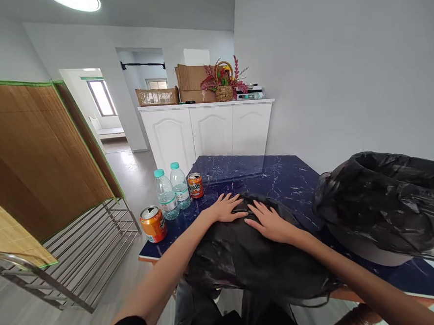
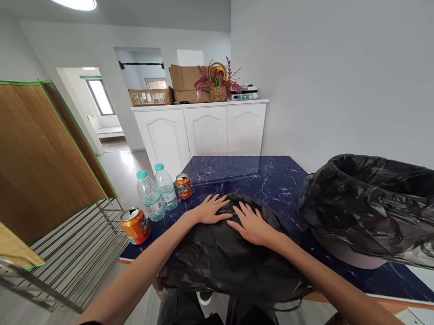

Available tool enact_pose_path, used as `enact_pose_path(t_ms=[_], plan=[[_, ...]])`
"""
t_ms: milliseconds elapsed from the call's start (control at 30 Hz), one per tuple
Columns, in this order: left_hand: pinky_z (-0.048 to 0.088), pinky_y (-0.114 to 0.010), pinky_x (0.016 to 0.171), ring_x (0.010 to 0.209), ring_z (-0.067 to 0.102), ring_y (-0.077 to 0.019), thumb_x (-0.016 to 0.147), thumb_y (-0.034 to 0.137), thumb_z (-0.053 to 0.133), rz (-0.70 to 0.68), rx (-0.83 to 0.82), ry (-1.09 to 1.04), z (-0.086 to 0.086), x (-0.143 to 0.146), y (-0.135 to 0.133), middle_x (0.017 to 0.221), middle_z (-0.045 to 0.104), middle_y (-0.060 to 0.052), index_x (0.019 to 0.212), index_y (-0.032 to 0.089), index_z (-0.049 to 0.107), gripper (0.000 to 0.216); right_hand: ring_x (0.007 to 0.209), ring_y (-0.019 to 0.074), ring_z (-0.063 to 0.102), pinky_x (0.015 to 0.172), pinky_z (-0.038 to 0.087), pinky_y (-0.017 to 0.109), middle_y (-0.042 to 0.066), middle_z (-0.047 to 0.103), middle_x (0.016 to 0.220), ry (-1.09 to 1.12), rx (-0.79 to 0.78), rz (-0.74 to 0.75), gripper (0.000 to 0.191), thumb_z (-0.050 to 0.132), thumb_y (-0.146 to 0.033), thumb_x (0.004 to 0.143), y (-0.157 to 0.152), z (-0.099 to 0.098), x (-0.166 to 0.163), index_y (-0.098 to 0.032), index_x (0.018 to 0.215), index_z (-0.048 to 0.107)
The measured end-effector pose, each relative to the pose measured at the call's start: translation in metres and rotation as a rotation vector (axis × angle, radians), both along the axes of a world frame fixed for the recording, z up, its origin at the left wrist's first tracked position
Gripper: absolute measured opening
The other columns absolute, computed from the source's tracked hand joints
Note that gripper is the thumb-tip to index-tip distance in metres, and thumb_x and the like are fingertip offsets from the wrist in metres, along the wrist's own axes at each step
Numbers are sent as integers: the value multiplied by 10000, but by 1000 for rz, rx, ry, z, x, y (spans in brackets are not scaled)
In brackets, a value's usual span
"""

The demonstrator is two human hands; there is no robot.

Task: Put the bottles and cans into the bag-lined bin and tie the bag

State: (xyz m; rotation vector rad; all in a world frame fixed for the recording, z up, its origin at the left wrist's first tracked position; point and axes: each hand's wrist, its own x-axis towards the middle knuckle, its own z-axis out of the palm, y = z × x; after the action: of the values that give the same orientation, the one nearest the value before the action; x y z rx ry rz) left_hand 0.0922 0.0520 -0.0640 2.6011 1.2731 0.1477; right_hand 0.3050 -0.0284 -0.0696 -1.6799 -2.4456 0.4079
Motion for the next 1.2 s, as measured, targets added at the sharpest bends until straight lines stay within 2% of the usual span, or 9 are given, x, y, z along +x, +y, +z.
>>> enact_pose_path(t_ms=[133, 233, 333, 500, 733, 833, 933, 1100, 1200], plan=[[83, -755, 1254, 1619, 224, -476, 1066, 633, 268, 281, 79, 63, -33, 7, -8, 1737, 349, -184, 1669, 180, 394, 764, 1657, 326, 151, 1335, 187, 564, 140, 247, 1773, 76, 49, 113, 674, 519, -424, 1047, -37, -11, 15, -169, 1661, 412], [0, -848, 1185, 1537, 303, -579, 1048, 584, 406, 373, 205, 64, -30, 13, -19, 1533, 586, -279, 1527, 121, 594, 692, 1613, 274, 325, 1298, 344, 527, 76, 378, 1732, 290, 90, 229, 591, 475, -302, 1054, -88, -3, 29, -285, 1643, 441], [82, -809, 1208, 1476, 399, -552, 1034, 510, 523, 290, 301, 42, -10, 10, -25, 1409, 653, -284, 1339, 114, 721, 538, 1600, 320, 346, 1254, 423, 562, 80, 338, 1747, 319, 152, 332, 778, 632, -351, 1001, -128, -1, 37, -327, 1704, 299], [303, -454, 1272, 1504, 476, -284, 1057, 557, 529, -81, 272, 24, 2, -19, -27, 1560, 603, -97, 1393, 276, 673, 460, 1567, 573, 240, 1216, 265, 826, 174, 191, 1763, 94, 360, 547, 1450, 1037, -397, 529, -142, -35, 30, -305, 1730, 230], [189, -711, 1265, 1606, 317, -400, 1135, 442, 300, 125, 244, 51, -47, -46, -60, 1682, 454, -179, 1591, 200, 507, 555, 1605, 386, 309, 1231, 335, 750, 82, 412, 1702, 91, 662, 609, 857, 566, -18, 895, -146, -67, 10, -281, 1681, 344], [122, -747, 1272, 1613, 295, -415, 1135, 437, 317, 193, 280, 28, -40, -56, -86, 1648, 500, -190, 1550, 187, 560, 542, 1532, 307, 476, 1240, 419, 636, 79, 598, 1576, 260, 616, 574, 724, 491, 8, 915, -147, -54, 19, -248, 1592, 492], [263, -557, 1318, 1600, 366, -301, 1142, 431, 335, 4, 190, -42, -18, -77, -110, 1698, 440, -140, 1587, 209, 514, 528, 1364, 291, 659, 1118, 580, 500, 64, 727, 1424, 550, 480, 470, 375, 538, -93, 980, -144, -40, 44, -307, 1206, 747], [336, -509, 1294, 1574, 415, -307, 1053, 581, 557, -146, 75, -86, 0, -111, -151, 1697, 442, -141, 1675, 235, 362, 739, 1065, 362, 792, 820, 687, 476, 101, 807, 1223, 1061, 256, 35, 300, 536, -398, 1047, -155, -31, 93, -311, 838, 733], [425, -505, 1203, 1443, 554, -319, 1003, 492, 681, -133, 136, -149, -2, -114, -167, 1552, 624, -109, 1568, 297, 530, 616, 1032, 390, 784, 776, 684, 499, 106, 815, 1104, 1182, 229, -162, 263, 605, -488, 992, -157, -17, 102, -316, 816, 700]])
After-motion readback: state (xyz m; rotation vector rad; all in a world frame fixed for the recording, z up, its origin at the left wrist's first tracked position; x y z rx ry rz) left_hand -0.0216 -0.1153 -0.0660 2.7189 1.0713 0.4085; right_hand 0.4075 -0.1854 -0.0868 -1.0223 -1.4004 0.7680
